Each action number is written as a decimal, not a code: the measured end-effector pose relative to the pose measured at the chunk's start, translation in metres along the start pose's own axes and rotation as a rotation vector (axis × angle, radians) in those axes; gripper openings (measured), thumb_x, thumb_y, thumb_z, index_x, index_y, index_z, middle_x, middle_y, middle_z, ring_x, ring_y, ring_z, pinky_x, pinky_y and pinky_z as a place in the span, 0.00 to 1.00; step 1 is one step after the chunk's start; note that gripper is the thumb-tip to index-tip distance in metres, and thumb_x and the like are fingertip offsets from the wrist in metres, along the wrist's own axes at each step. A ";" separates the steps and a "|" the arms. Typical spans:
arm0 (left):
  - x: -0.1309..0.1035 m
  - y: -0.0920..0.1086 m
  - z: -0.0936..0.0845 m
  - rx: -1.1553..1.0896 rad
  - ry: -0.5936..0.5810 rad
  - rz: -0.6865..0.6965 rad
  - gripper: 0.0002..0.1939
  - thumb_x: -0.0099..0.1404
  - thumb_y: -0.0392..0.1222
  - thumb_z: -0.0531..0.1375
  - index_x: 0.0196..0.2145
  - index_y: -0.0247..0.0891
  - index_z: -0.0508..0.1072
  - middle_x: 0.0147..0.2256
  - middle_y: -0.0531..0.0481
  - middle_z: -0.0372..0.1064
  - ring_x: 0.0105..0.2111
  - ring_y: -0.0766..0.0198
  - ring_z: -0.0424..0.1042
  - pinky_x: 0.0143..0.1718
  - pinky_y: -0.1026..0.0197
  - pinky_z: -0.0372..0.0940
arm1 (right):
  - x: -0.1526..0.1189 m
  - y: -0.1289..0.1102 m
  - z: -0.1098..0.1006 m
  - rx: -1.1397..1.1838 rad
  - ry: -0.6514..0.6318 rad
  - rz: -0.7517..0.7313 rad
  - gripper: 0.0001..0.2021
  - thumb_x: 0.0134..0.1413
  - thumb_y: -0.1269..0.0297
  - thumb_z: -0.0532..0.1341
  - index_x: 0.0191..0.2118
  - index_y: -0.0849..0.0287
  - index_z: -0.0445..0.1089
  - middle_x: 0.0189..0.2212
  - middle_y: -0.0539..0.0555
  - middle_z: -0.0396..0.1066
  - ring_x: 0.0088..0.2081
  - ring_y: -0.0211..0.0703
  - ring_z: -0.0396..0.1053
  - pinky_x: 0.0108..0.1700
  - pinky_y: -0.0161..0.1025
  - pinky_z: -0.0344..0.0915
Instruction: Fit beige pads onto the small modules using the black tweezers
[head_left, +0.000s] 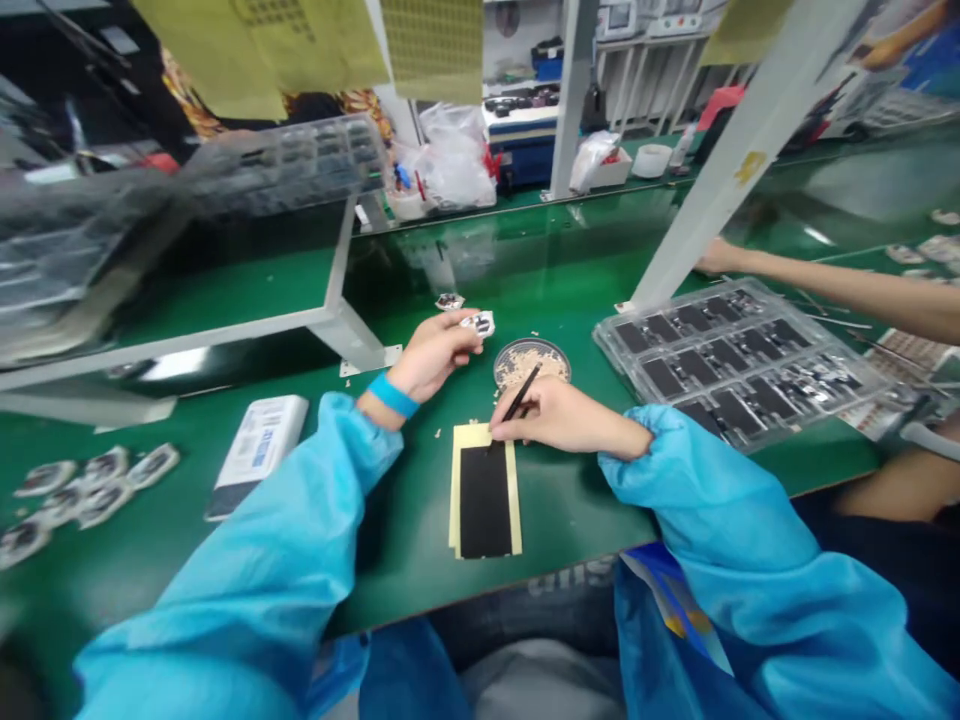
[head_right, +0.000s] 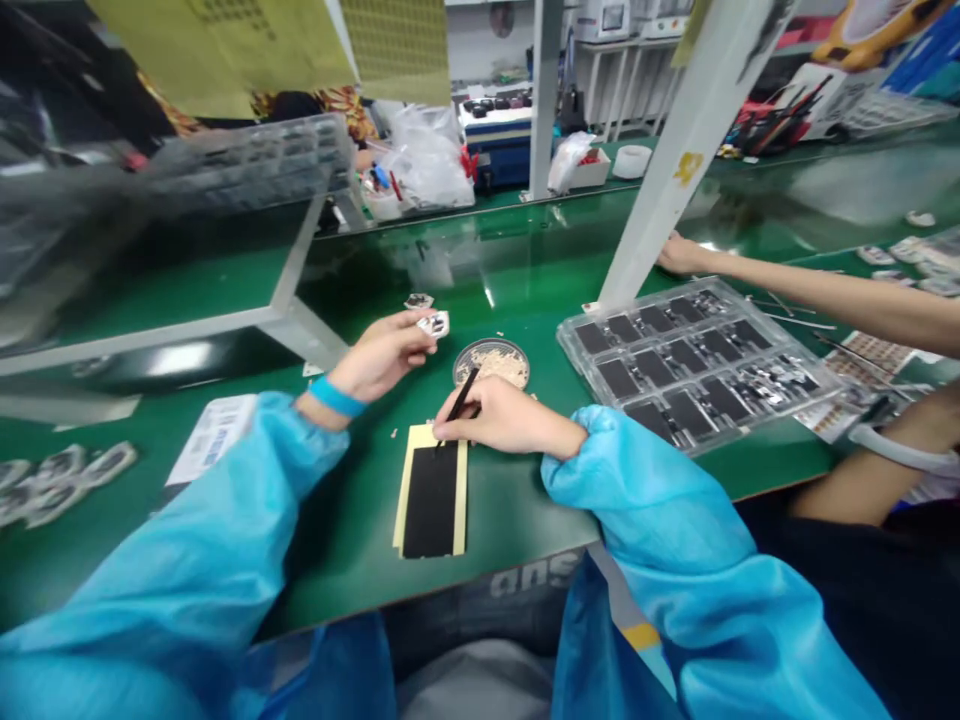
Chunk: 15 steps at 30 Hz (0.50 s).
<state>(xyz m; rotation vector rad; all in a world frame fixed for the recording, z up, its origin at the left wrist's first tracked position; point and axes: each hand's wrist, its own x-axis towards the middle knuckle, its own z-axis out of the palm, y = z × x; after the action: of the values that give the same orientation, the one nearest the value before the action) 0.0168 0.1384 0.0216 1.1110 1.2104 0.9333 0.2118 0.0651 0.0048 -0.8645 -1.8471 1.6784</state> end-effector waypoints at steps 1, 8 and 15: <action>-0.024 -0.003 -0.010 -0.124 -0.001 -0.061 0.29 0.47 0.32 0.64 0.50 0.32 0.70 0.34 0.47 0.68 0.28 0.70 0.64 0.21 0.69 0.48 | 0.001 0.003 0.005 0.013 0.026 0.007 0.17 0.54 0.54 0.69 0.40 0.66 0.76 0.35 0.57 0.76 0.34 0.37 0.74 0.36 0.30 0.72; -0.110 -0.035 -0.041 -0.001 -0.089 -0.040 0.18 0.66 0.53 0.63 0.46 0.36 0.75 0.32 0.49 0.67 0.26 0.72 0.61 0.23 0.70 0.52 | 0.006 0.016 0.023 0.047 0.323 0.076 0.21 0.53 0.53 0.69 0.41 0.66 0.68 0.27 0.55 0.72 0.30 0.42 0.76 0.32 0.34 0.74; -0.111 -0.051 -0.034 0.184 -0.306 0.092 0.16 0.66 0.48 0.63 0.45 0.33 0.72 0.39 0.44 0.74 0.38 0.61 0.74 0.40 0.60 0.67 | 0.004 0.020 0.017 -0.087 0.287 0.103 0.20 0.56 0.52 0.67 0.42 0.65 0.69 0.31 0.56 0.74 0.34 0.44 0.77 0.38 0.40 0.76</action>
<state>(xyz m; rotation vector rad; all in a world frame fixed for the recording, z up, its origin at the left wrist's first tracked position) -0.0341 0.0252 -0.0029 1.4108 1.0133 0.6983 0.1992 0.0575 -0.0175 -1.1879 -1.7135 1.4518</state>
